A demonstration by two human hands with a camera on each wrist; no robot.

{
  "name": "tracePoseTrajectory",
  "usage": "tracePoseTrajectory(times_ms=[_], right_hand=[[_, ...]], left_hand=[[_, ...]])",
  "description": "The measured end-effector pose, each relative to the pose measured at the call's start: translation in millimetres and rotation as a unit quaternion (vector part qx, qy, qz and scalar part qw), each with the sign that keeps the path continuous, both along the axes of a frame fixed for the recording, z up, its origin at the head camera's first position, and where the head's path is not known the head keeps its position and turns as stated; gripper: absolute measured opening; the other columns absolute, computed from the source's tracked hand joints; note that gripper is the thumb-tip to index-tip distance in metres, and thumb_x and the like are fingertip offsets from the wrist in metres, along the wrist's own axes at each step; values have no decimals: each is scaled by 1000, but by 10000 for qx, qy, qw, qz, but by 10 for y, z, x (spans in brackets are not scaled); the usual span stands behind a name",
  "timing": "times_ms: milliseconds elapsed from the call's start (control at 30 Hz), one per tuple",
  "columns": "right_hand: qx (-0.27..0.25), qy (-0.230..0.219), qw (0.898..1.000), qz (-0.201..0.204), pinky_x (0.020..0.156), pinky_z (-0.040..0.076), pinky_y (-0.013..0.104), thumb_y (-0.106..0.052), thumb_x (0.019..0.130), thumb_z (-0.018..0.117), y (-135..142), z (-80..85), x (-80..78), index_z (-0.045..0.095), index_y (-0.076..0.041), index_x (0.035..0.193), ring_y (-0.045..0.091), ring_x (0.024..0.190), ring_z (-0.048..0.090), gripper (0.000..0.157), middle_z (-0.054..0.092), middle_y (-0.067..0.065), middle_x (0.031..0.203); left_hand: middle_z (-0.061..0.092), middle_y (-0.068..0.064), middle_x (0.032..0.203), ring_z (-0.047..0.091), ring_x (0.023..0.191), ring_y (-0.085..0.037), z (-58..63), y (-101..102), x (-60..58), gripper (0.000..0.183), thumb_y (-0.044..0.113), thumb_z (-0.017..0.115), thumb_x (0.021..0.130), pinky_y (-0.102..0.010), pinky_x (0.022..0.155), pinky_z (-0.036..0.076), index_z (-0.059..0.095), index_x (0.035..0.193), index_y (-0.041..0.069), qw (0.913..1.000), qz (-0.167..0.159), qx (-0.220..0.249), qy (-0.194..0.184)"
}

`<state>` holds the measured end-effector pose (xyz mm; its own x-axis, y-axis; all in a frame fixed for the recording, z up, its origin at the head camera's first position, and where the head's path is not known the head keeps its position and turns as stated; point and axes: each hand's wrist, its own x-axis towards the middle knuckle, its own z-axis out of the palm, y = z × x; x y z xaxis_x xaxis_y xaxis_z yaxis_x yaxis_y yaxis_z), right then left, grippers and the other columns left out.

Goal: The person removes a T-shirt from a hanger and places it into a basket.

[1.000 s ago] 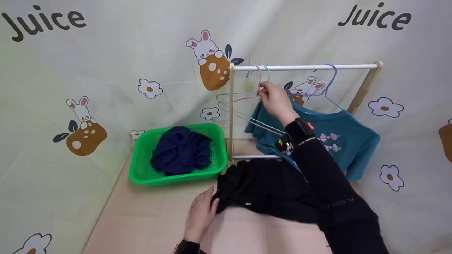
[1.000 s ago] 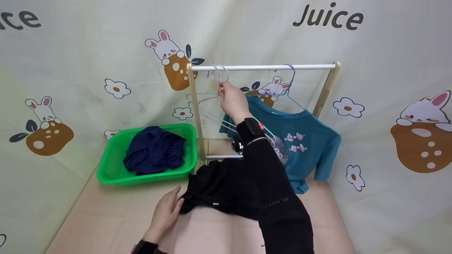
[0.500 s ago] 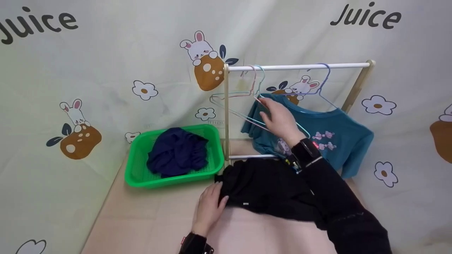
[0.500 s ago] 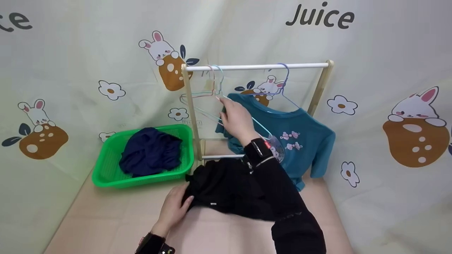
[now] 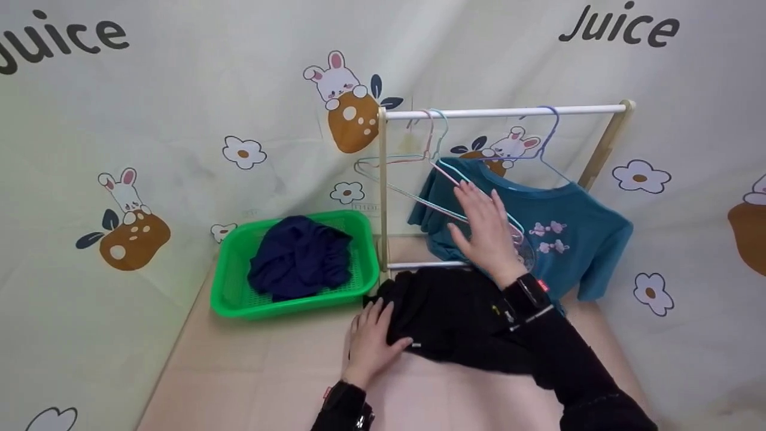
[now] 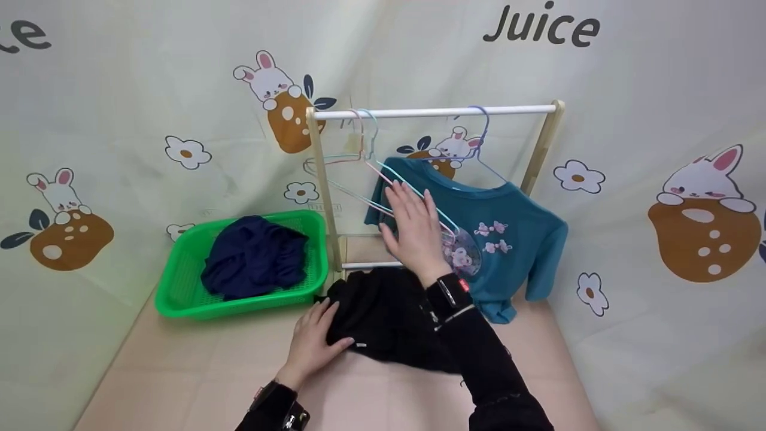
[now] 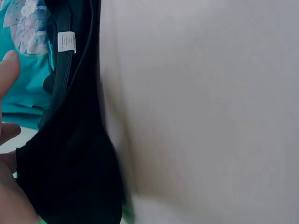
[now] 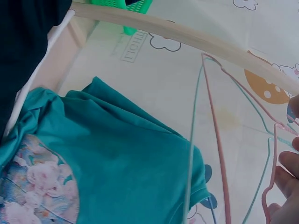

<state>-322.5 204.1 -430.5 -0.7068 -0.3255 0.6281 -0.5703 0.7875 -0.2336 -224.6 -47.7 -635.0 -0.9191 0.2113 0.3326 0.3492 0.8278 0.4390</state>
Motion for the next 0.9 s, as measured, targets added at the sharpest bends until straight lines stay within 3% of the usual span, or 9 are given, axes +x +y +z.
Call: tracePoseTrajectory(times_ms=[167, 467, 700, 900], right_hand=[[76, 313, 9995, 44, 120, 7, 49, -29, 95, 63, 54, -179, 107, 35, -11, 154, 20, 148, 23, 68, 29, 5, 161], [-347, 671, 9963, 411, 119, 11, 49, -43, 100, 51, 188, -537, 265, 35, -9, 153, 24, 146, 29, 65, 35, 10, 158], [-339, 918, 9938, 529, 118, 18, 47, -26, 89, 62, 340, -886, 341, 40, -8, 151, 27, 140, 39, 69, 39, 9, 155], [-175, 853, 9952, 440, 114, 25, 51, -29, 89, 62, 472, -1158, 395, 45, -6, 148, 31, 136, 44, 66, 40, 8, 155]], left_hand=[[40, -22, 150, 34, 137, -45, -37, 64, -35, 91, 61, 76, 76, -66, 105, 29, 49, 146, 9, 10000, 32, -22, -86], [30, -21, 156, 29, 140, -46, -142, 156, -69, 98, 66, 74, 74, -68, 105, 27, 44, 150, 11, 9990, 290, -96, -334], [31, -23, 155, 36, 135, -44, -210, 174, -59, 98, 66, 73, 75, -65, 99, 35, 42, 151, 11, 9969, 451, -229, -597], [41, -22, 147, 43, 128, -42, -310, 148, -64, 91, 70, 70, 75, -60, 95, 38, 54, 142, 11, 9955, 619, -411, -594]])
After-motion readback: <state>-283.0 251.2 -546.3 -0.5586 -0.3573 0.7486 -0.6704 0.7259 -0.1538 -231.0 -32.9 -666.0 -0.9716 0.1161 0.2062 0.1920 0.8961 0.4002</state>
